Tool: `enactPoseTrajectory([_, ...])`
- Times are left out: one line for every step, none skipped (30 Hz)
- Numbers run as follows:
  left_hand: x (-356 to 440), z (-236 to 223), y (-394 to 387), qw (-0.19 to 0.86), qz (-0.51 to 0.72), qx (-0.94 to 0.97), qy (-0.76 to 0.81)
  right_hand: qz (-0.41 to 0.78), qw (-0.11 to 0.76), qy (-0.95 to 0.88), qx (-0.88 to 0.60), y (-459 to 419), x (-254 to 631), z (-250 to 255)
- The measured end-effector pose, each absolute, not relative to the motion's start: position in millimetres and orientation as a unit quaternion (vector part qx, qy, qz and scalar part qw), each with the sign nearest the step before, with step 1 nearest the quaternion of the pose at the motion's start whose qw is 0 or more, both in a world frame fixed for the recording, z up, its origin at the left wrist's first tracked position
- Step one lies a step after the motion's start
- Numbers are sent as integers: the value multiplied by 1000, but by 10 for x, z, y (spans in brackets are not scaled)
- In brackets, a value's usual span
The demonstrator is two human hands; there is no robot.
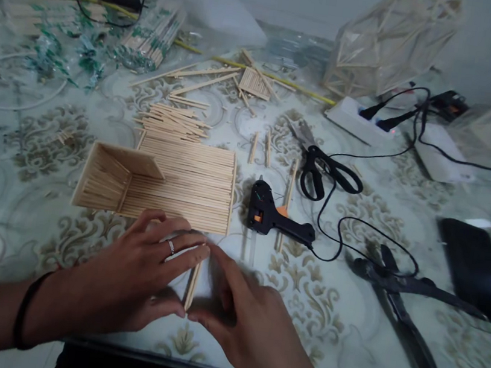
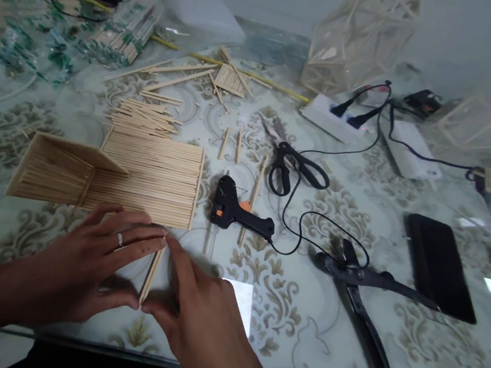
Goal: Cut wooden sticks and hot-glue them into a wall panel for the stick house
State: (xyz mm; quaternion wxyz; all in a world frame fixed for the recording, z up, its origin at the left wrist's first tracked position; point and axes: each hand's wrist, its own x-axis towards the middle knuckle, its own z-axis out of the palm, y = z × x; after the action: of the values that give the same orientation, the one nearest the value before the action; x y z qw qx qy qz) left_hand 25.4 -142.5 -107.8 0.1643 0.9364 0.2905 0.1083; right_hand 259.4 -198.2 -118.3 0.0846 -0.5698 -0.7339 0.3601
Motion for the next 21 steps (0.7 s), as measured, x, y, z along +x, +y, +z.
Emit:
enactPoseTrajectory([252,-1083,-1431,163,109,937,290,358,83,-735,-570,-1977,2588,-1178])
enactPoseTrajectory([250,-1088,-1435,163,108,936,291,355,83,-736,-570,-1971,2582,-1170])
enactPoseTrajectory([248,-1093,-1438,163,110,936,291,353,82,-737,-570,-1964,2576,-1160])
enactPoseTrajectory([247,-1097,-1440,165,110,936,292,352,82,-737,-571,-1957,2570,-1149])
enactPoseTrajectory([247,-1098,-1440,166,112,935,292,353,80,-736,-572,-1949,2565,-1137])
enactPoseTrajectory([248,-1097,-1438,169,115,934,291,355,77,-734,-574,-1942,2560,-1126])
enactPoseTrajectory([250,-1093,-1435,175,115,933,293,356,74,-732,-576,-1935,2555,-1115])
enactPoseTrajectory([251,-1087,-1429,184,113,930,297,357,71,-730,-579,-1930,2552,-1106])
enactPoseTrajectory([253,-1080,-1423,197,106,927,300,358,71,-727,-581,-1927,2549,-1099])
enactPoseTrajectory([255,-1071,-1415,210,102,924,304,359,73,-726,-582,-1924,2546,-1092])
enactPoseTrajectory([256,-1063,-1407,222,98,921,305,360,75,-725,-582,-1923,2544,-1087])
enactPoseTrajectory([257,-1057,-1399,229,95,919,306,360,76,-725,-582,-1923,2543,-1082])
enactPoseTrajectory([257,-1054,-1392,232,94,919,304,361,75,-724,-582,-1923,2541,-1077])
enactPoseTrajectory([257,-1054,-1387,231,96,920,301,362,72,-724,-583,-1924,2539,-1073])
enactPoseTrajectory([256,-1058,-1384,226,102,922,296,364,66,-722,-585,-1926,2537,-1070])
enactPoseTrajectory([254,-1065,-1382,221,106,924,293,365,61,-720,-587,-1928,2535,-1069])
enactPoseTrajectory([253,-1075,-1382,216,110,927,288,367,57,-719,-588,-1931,2533,-1070])
enactPoseTrajectory([252,-1088,-1384,211,115,929,283,369,54,-718,-588,-1934,2532,-1074])
enactPoseTrajectory([251,-1101,-1387,206,117,930,279,370,53,-717,-588,-1936,2531,-1081])
enactPoseTrajectory([251,-1114,-1392,204,117,931,279,371,55,-718,-587,-1939,2531,-1089])
enactPoseTrajectory([253,-1125,-1397,203,116,931,281,370,60,-719,-586,-1942,2533,-1098])
